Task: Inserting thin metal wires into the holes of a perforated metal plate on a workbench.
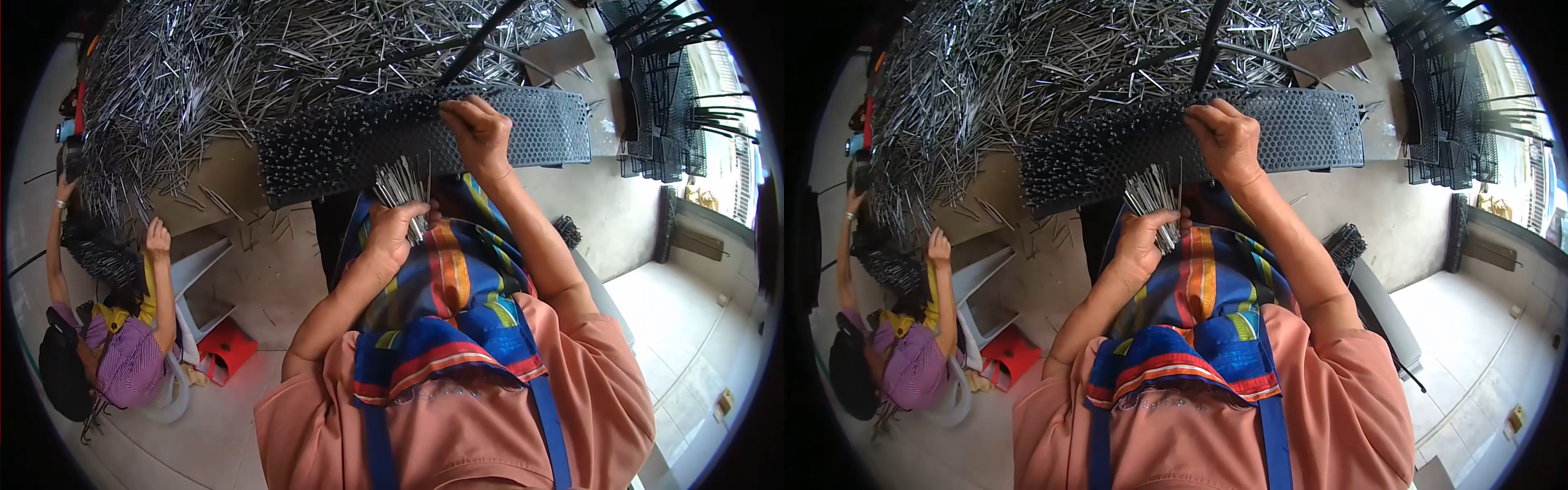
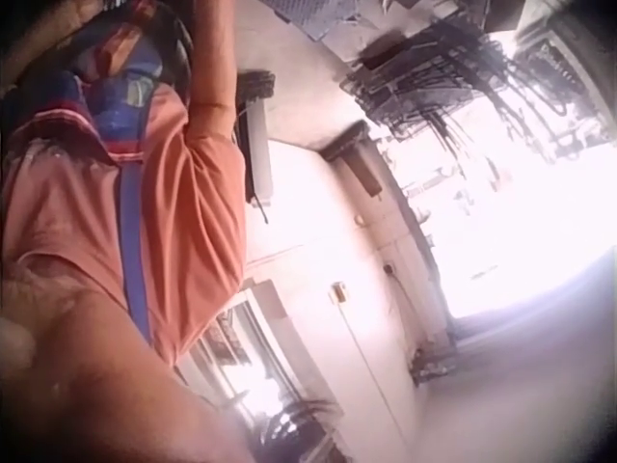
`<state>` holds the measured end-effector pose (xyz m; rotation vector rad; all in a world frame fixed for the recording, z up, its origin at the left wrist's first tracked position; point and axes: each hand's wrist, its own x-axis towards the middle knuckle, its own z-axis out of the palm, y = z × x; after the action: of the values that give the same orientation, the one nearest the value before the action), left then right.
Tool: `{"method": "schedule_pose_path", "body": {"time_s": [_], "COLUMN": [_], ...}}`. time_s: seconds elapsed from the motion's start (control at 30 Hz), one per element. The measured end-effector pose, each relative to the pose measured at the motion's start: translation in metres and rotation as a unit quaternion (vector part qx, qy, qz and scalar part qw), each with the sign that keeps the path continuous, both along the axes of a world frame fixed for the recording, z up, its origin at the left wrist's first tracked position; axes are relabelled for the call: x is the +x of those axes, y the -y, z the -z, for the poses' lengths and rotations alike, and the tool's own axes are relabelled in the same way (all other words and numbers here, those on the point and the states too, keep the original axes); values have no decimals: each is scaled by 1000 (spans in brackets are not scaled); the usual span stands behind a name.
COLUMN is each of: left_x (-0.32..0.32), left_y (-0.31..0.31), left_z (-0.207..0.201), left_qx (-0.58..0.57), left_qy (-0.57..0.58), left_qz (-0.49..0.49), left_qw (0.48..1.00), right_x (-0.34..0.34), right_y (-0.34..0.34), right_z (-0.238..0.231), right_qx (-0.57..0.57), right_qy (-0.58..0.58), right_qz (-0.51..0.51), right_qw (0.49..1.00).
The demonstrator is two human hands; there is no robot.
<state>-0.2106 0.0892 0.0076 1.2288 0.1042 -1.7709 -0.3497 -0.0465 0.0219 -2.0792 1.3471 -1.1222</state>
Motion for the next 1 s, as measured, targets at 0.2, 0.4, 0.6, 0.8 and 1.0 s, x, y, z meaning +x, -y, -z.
{"method": "schedule_pose_path", "body": {"time_s": [0.2,0.4,0.6,0.8,1.0], "left_x": [4,6,13,22,20], "left_y": [-1,-1,-12,-24,-21], "left_z": [1,-14,-25,3,-10], "left_qx": [18,-69,-82,-49,-76], "left_qy": [-34,-13,11,57,63], "left_qz": [-15,-16,42,-21,-57], "left_qw": [999,997,996,997,994], "right_x": [2,-11,-6,21,45], "right_y": [-7,-42,-44,-42,-24], "right_z": [-2,-9,-17,-18,-6], "right_qx": [-42,429,561,351,107], "right_qy": [-184,114,164,259,218], "right_qz": [18,-64,-85,2,-68], "right_qw": [982,894,807,900,968]}}
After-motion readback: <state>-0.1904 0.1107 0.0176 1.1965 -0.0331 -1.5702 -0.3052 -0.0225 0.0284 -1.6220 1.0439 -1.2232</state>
